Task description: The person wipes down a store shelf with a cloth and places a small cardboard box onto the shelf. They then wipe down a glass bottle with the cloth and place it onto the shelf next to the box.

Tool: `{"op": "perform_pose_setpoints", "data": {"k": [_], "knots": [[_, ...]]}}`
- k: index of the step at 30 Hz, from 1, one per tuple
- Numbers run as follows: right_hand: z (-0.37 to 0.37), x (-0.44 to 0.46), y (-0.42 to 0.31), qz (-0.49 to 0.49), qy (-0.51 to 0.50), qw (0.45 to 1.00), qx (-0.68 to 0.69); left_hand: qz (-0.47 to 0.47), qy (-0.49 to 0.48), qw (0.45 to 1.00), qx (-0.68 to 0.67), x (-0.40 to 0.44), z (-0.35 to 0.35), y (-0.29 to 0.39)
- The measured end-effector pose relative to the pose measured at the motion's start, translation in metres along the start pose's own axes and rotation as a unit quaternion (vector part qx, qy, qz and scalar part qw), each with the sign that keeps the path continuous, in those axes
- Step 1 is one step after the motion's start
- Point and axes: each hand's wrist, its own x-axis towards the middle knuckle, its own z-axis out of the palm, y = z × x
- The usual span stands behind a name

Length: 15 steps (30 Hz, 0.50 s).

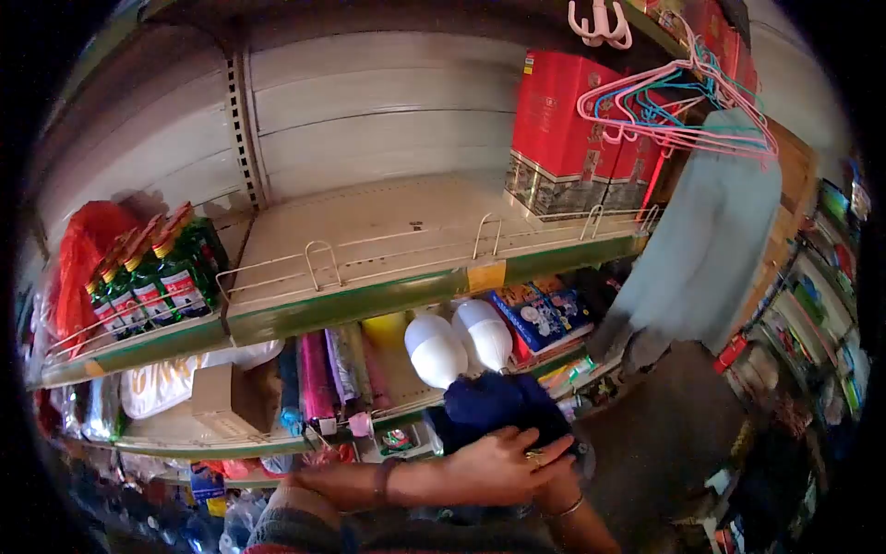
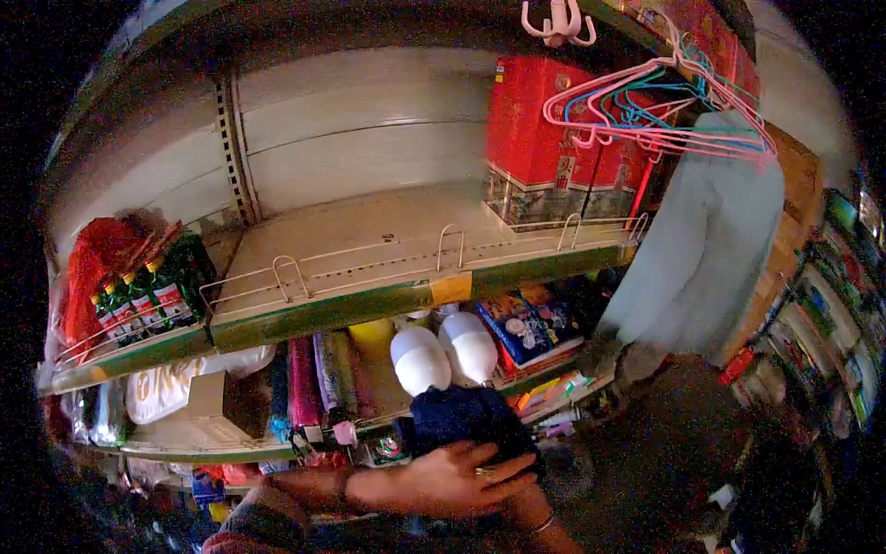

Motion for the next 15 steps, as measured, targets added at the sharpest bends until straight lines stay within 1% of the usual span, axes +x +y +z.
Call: {"op": "perform_pose_setpoints", "data": {"k": [2, 3, 5, 7, 11, 13, 15], "knots": [[0.022, 0.005, -0.03, -0.032, -0.023, 0.998, -0.044, -0.014, 0.105, 0.994, -0.029, 0.01, -0.026, -0.009], [0.035, 0.009, -0.045, -0.053, -0.038, 0.996, -0.063, -0.042, 0.14, 0.989, -0.037, 0.011, -0.039, -0.011], [0.071, 0.02, -0.078, -0.101, -0.072, 0.988, -0.097, -0.094, 0.196, 0.974, 0.063, 0.007, -0.057, -0.022], [0.117, 0.032, -0.108, -0.155, -0.112, 0.974, -0.122, -0.173, 0.21, 0.941, 0.199, -0.006, -0.067, -0.04], [0.227, 0.058, -0.148, -0.254, -0.182, 0.94, -0.137, -0.299, 0.182, 0.877, 0.328, -0.043, -0.101, -0.077], [0.278, 0.072, -0.153, -0.279, -0.193, 0.932, -0.131, -0.351, 0.178, 0.859, 0.327, -0.064, -0.116, -0.088], [0.321, 0.083, -0.147, -0.282, -0.191, 0.934, -0.113, -0.36, 0.193, 0.849, 0.335, -0.082, -0.126, -0.097]]}}
